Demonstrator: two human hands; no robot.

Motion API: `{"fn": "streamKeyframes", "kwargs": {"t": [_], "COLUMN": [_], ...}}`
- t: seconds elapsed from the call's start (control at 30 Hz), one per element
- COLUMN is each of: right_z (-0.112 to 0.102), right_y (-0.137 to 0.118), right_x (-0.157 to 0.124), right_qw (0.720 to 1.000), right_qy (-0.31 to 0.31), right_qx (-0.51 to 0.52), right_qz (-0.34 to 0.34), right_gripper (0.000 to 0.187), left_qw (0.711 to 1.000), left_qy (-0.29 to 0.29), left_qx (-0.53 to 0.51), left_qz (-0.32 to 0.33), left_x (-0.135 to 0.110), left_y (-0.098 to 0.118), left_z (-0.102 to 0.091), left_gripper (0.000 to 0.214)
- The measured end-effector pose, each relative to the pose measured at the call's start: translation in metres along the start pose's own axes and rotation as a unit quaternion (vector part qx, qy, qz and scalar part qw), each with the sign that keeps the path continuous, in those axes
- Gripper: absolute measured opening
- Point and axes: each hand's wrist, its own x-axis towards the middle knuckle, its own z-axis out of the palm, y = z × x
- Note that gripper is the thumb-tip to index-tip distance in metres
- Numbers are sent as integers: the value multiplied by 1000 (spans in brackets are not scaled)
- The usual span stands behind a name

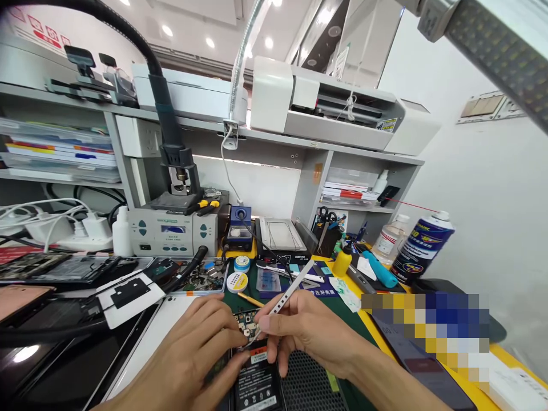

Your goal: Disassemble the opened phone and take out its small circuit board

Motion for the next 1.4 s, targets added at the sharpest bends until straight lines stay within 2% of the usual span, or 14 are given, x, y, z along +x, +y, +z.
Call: {"fn": "streamKeyframes", "kwargs": {"t": [0.33, 0.5, 0.63, 0.83, 1.1, 1.4], "right_z": [5, -1, -5, -2, -1, 1], "right_y": [1, -2, 0, 2, 3, 3], "right_x": [-10, -10, -10, -11, -15, -13], "right_qw": [999, 994, 992, 994, 995, 994], "right_qy": [49, 99, 119, 104, 93, 104], "right_qx": [8, -6, -19, -28, -36, -42], "right_qz": [-5, -35, -36, -36, -28, -17], "right_gripper": [31, 30, 29, 31, 34, 34], "left_qw": [1000, 991, 977, 957, 942, 927], "left_qy": [-14, -66, -131, -193, -214, -255], "left_qx": [9, 50, 78, 108, 145, 169], "left_qz": [-21, -101, -152, -190, -214, -219], "left_x": [-2, 1, 2, 3, 8, 13], "left_y": [-6, -29, -42, -49, -56, -53], "left_z": [-2, -15, -20, -16, -22, -20], "left_gripper": [8, 14, 16, 18, 17, 16]}}
